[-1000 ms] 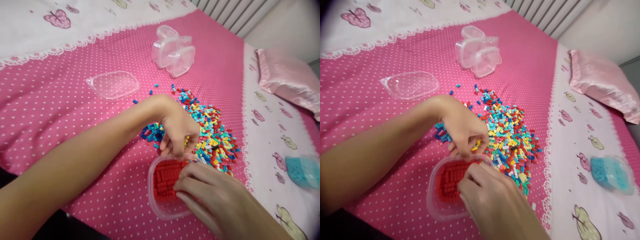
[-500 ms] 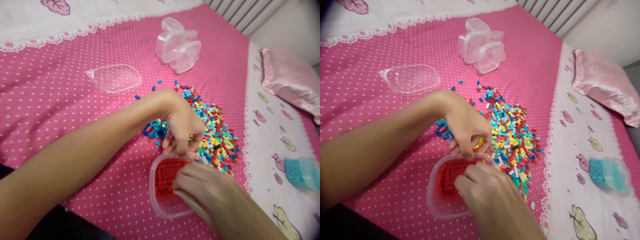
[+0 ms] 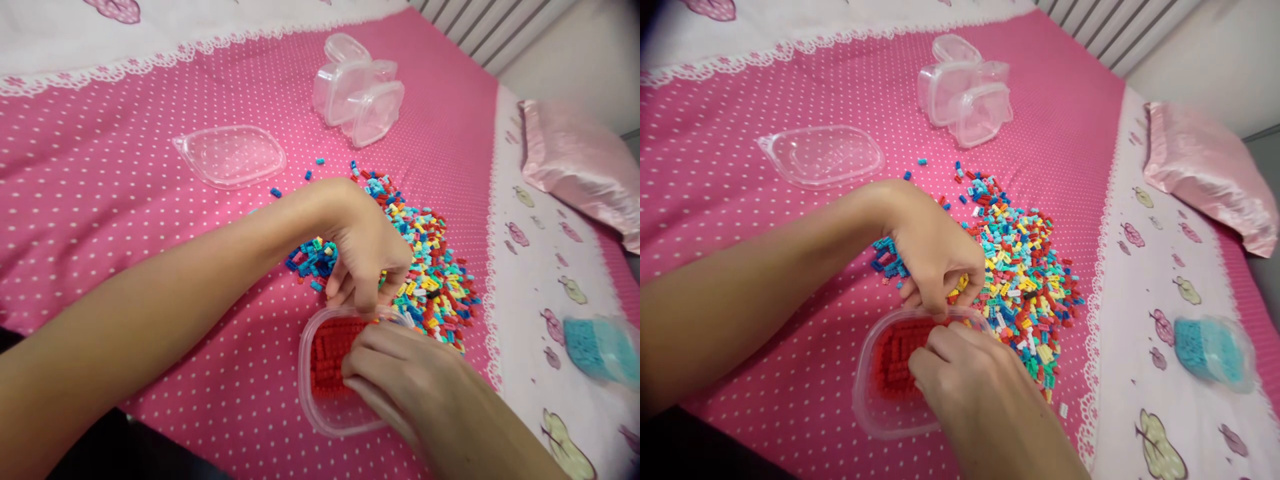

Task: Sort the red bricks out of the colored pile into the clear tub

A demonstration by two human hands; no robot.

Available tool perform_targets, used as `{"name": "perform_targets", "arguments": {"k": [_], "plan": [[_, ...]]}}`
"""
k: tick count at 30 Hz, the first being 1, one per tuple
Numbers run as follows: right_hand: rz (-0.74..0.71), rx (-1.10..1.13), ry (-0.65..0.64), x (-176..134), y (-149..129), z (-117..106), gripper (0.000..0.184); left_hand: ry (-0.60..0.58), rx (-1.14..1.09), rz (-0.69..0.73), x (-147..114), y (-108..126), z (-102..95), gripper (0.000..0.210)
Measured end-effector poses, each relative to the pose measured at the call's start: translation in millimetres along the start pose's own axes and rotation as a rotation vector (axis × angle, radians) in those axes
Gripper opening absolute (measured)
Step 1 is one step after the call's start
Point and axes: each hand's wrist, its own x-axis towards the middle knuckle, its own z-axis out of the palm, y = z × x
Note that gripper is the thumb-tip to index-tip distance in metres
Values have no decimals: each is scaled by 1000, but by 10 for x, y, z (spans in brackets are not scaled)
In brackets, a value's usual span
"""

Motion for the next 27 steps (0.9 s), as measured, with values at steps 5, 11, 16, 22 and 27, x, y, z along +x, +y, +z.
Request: {"name": "perform_targets", "arguments": {"k": [5, 11, 16, 22, 27], "plan": [[19, -3, -2, 20, 16, 4, 23, -10, 13, -2, 5, -10, 3, 17], [-15, -29, 9, 23, 10, 3, 24, -34, 71, 73, 9, -38, -8, 15], [-18, -75, -12, 19, -19, -49, 26, -18, 28, 98, 14, -78, -27, 17], [-21, -83, -24, 43, -5, -12, 29, 53, 53, 107, 13, -83, -30, 18], [-17, -50, -26, 43, 5, 9, 30, 107, 47, 121, 8, -74, -24, 16]]}}
